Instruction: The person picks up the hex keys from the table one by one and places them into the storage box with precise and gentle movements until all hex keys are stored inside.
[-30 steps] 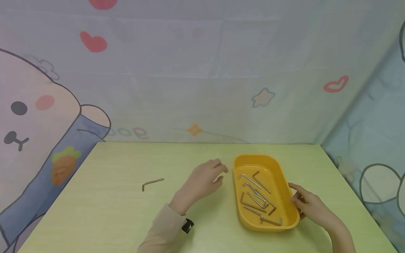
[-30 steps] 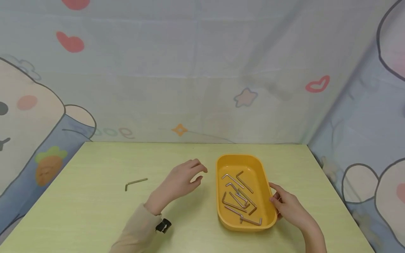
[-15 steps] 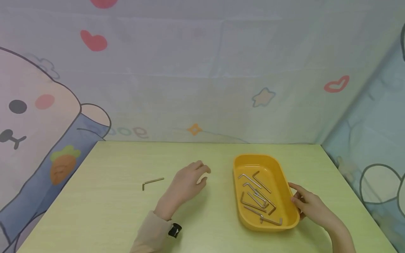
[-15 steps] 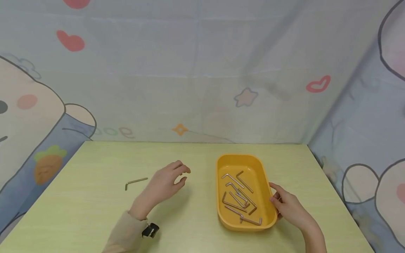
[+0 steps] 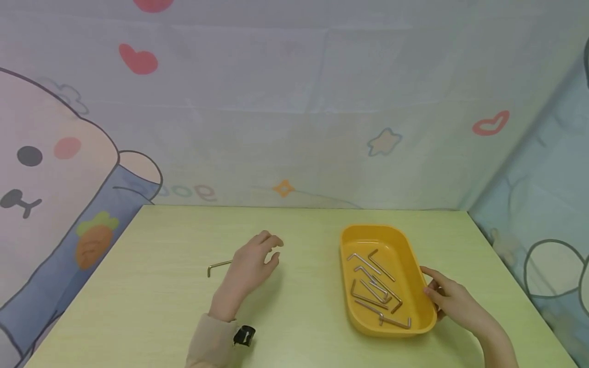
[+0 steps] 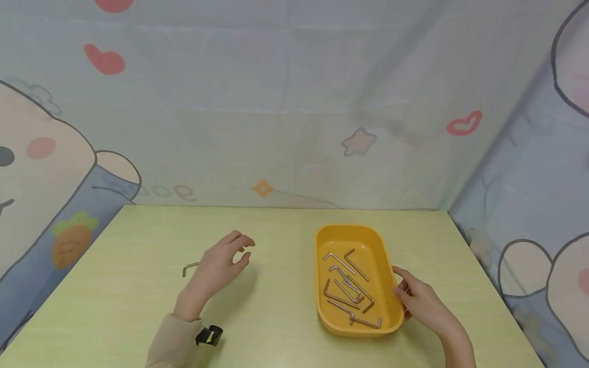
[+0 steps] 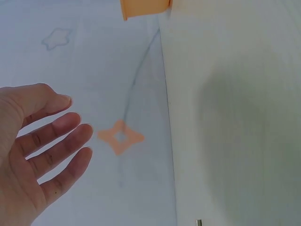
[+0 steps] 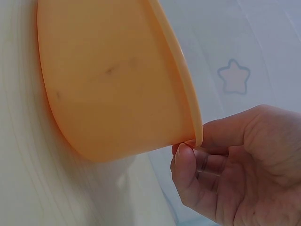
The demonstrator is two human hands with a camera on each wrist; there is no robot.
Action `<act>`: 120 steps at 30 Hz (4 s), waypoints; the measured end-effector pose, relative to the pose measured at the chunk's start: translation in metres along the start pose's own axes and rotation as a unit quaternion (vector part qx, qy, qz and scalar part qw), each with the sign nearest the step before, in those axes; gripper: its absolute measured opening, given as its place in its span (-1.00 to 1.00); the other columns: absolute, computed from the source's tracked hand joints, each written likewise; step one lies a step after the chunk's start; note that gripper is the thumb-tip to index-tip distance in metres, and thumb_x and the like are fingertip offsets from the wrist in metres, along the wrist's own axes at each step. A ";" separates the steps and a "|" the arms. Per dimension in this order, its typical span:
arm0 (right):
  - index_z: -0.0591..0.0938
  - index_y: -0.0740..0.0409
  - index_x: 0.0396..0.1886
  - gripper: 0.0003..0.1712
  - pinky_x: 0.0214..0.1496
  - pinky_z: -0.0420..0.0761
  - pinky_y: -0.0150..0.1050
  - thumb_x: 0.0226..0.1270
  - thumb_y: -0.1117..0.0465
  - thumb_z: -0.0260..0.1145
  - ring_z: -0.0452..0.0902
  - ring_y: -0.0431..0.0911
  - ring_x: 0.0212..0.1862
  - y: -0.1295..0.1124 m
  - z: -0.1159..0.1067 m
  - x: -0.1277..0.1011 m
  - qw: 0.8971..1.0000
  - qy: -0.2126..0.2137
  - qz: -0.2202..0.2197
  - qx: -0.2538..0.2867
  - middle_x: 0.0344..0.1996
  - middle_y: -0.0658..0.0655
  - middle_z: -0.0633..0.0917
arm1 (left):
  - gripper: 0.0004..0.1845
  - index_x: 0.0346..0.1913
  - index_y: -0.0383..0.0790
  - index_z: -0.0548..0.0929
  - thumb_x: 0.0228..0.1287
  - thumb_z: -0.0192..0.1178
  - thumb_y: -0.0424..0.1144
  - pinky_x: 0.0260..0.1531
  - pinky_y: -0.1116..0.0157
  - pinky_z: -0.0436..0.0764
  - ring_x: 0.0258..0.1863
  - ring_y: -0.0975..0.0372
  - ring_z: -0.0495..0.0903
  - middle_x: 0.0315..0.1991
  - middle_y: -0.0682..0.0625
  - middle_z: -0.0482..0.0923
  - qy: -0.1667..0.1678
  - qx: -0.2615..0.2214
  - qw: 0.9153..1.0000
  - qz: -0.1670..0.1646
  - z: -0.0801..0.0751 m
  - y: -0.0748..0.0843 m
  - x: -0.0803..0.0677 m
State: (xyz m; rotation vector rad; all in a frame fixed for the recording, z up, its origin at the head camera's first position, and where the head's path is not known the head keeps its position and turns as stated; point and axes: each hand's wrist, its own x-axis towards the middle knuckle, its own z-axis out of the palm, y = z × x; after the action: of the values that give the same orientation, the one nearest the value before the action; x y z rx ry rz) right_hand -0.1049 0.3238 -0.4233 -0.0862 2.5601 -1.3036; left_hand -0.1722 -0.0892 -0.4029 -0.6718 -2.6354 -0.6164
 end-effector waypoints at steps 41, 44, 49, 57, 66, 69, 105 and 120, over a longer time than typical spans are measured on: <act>0.07 0.42 0.44 -0.37 -0.47 0.62 -0.26 0.48 0.31 0.01 0.49 -0.20 -0.49 0.002 -0.001 0.000 1.000 -0.007 0.002 -0.013 -0.29 0.21 0.47 | -0.76 -0.05 -0.20 0.61 0.20 0.20 -0.37 -0.28 0.12 0.57 -0.15 0.07 0.61 -0.15 -0.12 0.57 -0.017 -0.050 0.988 -0.147 -0.014 -0.074 -0.024; 0.08 0.41 0.44 -0.37 -0.47 0.62 -0.25 0.48 0.30 0.01 0.50 -0.20 -0.49 0.002 -0.001 0.000 1.000 -0.006 0.001 -0.013 -0.29 0.21 0.47 | -0.75 -0.06 -0.21 0.61 0.18 0.21 -0.40 -0.30 0.14 0.56 -0.14 0.05 0.60 -0.15 -0.13 0.56 -0.018 -0.050 0.987 -0.151 -0.014 -0.078 -0.025; 0.08 0.41 0.44 -0.37 -0.47 0.62 -0.25 0.48 0.30 0.01 0.49 -0.21 -0.49 0.002 0.000 0.000 1.000 -0.003 0.000 -0.010 -0.28 0.21 0.46 | -0.75 -0.08 -0.23 0.61 0.14 0.24 -0.42 -0.31 0.14 0.57 -0.15 0.02 0.60 -0.17 -0.12 0.56 -0.029 -0.047 0.985 -0.161 -0.012 -0.085 -0.026; 0.07 0.41 0.44 -0.37 -0.48 0.61 -0.26 0.49 0.29 0.01 0.49 -0.22 -0.49 0.002 0.000 0.000 1.000 -0.004 -0.002 -0.009 -0.28 0.21 0.46 | -0.81 -0.15 -0.24 0.66 0.15 0.26 -0.37 -0.22 0.07 0.58 -0.15 0.03 0.57 -0.20 -0.10 0.60 -0.069 -0.020 0.981 -0.179 -0.010 -0.094 -0.028; 0.08 0.41 0.44 -0.37 -0.47 0.62 -0.25 0.48 0.30 0.01 0.48 -0.22 -0.49 0.002 0.000 0.001 1.000 -0.005 0.001 -0.011 -0.28 0.21 0.46 | -0.76 -0.12 -0.26 0.66 0.10 0.23 -0.45 -0.20 0.04 0.59 -0.15 -0.01 0.58 -0.19 -0.14 0.60 -0.088 -0.016 0.976 -0.197 -0.009 -0.101 -0.029; 0.08 0.41 0.44 -0.37 -0.47 0.62 -0.25 0.48 0.30 0.01 0.47 -0.23 -0.49 0.002 -0.001 0.000 1.000 -0.005 0.001 -0.013 -0.28 0.21 0.46 | -0.76 -0.13 -0.27 0.65 0.10 0.22 -0.47 -0.22 0.05 0.58 -0.18 0.02 0.59 -0.20 -0.14 0.59 -0.095 -0.020 0.973 -0.208 -0.008 -0.103 -0.028; 0.07 0.41 0.44 -0.37 -0.46 0.63 -0.25 0.49 0.29 0.00 0.51 -0.21 -0.48 0.001 0.001 -0.002 1.000 -0.004 0.000 -0.011 -0.27 0.22 0.47 | -0.69 -0.07 -0.16 0.57 0.17 0.10 -0.53 -0.37 0.11 0.50 -0.30 0.03 0.48 -0.24 -0.17 0.51 -0.172 -0.010 0.961 -0.217 -0.008 -0.104 -0.028; 0.07 0.41 0.44 -0.38 -0.47 0.62 -0.26 0.49 0.29 0.00 0.50 -0.21 -0.48 0.000 0.002 -0.001 1.000 -0.003 0.000 -0.015 -0.27 0.21 0.47 | -0.72 -0.08 -0.38 0.58 0.13 0.06 -0.59 -0.15 0.03 0.51 -0.28 0.03 0.46 -0.25 -0.22 0.49 -0.154 -0.033 0.966 -0.206 -0.008 -0.104 -0.028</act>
State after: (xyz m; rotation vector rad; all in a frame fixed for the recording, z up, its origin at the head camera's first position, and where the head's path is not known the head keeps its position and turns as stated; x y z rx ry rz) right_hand -0.1033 0.3227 -0.4244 -0.0964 2.5757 -1.2629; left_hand -0.2009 -0.1854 -0.4417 -0.2439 -3.0909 -0.7691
